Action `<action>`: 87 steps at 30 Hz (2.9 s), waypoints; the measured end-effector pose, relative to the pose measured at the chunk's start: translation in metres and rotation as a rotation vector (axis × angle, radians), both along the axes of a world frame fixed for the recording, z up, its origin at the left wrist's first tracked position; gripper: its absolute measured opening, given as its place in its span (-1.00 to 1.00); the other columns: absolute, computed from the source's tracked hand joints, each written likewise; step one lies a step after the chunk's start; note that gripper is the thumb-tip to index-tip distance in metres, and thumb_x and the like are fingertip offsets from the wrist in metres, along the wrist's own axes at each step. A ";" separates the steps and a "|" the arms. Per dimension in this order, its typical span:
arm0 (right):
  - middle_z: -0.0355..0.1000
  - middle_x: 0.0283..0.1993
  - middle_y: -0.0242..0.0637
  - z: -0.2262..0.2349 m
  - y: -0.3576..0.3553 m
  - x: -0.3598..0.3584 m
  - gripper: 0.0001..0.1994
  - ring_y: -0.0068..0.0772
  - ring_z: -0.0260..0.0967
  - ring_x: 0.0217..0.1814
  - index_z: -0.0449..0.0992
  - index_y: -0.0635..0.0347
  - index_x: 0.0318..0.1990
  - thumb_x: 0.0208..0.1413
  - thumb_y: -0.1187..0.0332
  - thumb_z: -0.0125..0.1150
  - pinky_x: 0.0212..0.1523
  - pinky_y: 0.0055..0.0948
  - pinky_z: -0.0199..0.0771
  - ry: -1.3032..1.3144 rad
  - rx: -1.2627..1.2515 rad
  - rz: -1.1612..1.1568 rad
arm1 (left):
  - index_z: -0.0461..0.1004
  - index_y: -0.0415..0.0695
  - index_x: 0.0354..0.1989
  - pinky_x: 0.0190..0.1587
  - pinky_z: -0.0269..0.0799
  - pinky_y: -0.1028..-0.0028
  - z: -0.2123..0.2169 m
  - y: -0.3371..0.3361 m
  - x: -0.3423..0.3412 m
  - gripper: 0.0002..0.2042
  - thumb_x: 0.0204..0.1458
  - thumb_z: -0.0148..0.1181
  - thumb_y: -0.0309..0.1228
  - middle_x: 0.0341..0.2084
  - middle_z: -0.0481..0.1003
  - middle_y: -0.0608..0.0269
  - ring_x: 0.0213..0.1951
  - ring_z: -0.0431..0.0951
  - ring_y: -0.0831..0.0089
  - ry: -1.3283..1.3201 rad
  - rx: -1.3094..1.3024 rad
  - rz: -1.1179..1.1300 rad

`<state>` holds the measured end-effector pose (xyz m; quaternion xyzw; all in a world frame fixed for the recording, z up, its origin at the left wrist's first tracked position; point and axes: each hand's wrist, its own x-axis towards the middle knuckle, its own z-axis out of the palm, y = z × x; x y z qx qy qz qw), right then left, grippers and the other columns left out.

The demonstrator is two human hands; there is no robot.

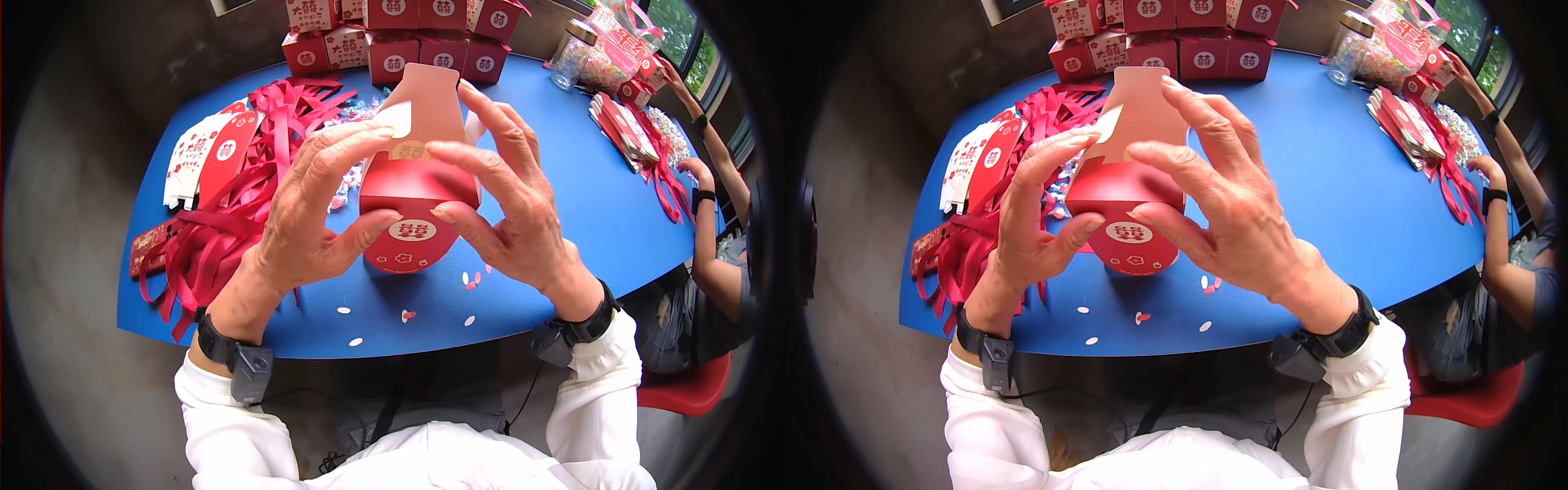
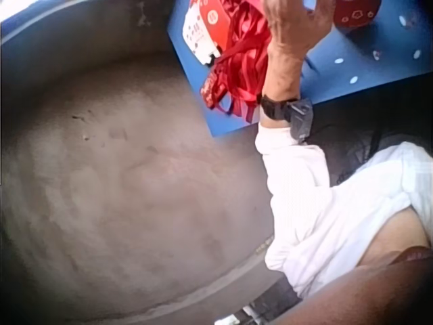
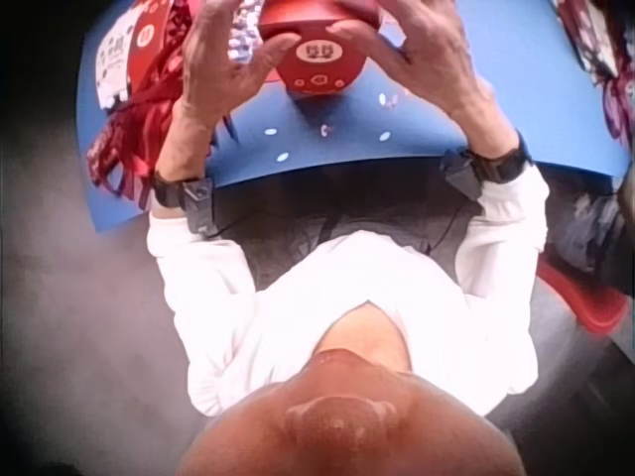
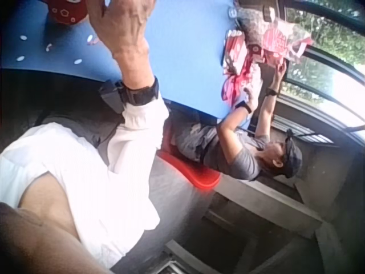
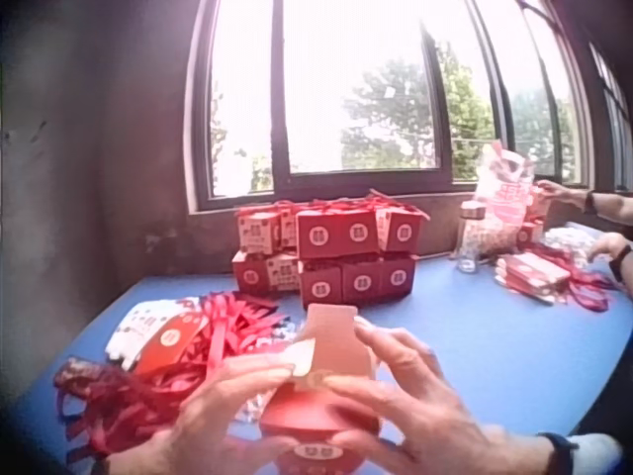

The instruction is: Folding cardboard flats into gift boxes, filling them with small decorative items, and tying them shut with pink ribbons.

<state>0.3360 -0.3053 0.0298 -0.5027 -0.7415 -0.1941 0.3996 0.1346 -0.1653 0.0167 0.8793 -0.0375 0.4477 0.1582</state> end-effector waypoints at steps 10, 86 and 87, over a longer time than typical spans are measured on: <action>0.30 0.31 -0.03 -0.014 0.013 0.006 -0.25 0.06 0.25 0.36 0.20 0.22 0.34 -0.03 0.42 0.43 0.36 -0.10 0.25 0.152 -0.136 0.287 | 0.30 -0.22 0.24 0.26 0.27 0.09 -0.006 0.006 0.002 -0.44 0.09 0.31 -0.31 0.17 0.35 -0.04 0.24 0.33 -0.03 0.048 0.006 -0.038; 0.53 0.04 -0.19 0.031 0.023 -0.004 -0.55 -0.46 0.47 0.07 0.39 0.20 0.27 0.22 0.45 0.23 0.08 -0.44 0.54 0.852 -0.703 0.500 | -0.32 0.00 0.48 0.33 0.25 0.09 -0.014 0.004 0.006 0.37 -0.46 0.72 -0.30 0.29 0.21 -0.14 0.32 0.29 0.07 0.283 -0.476 -0.391; 0.53 0.04 -0.19 0.031 0.023 -0.002 -0.55 -0.46 0.47 0.07 0.39 0.20 0.27 0.22 0.45 0.23 0.08 -0.44 0.54 0.856 -0.704 0.494 | -0.33 -0.01 0.48 0.33 0.25 0.09 -0.016 0.005 0.007 0.38 -0.46 0.73 -0.27 0.29 0.21 -0.15 0.32 0.28 0.06 0.290 -0.483 -0.388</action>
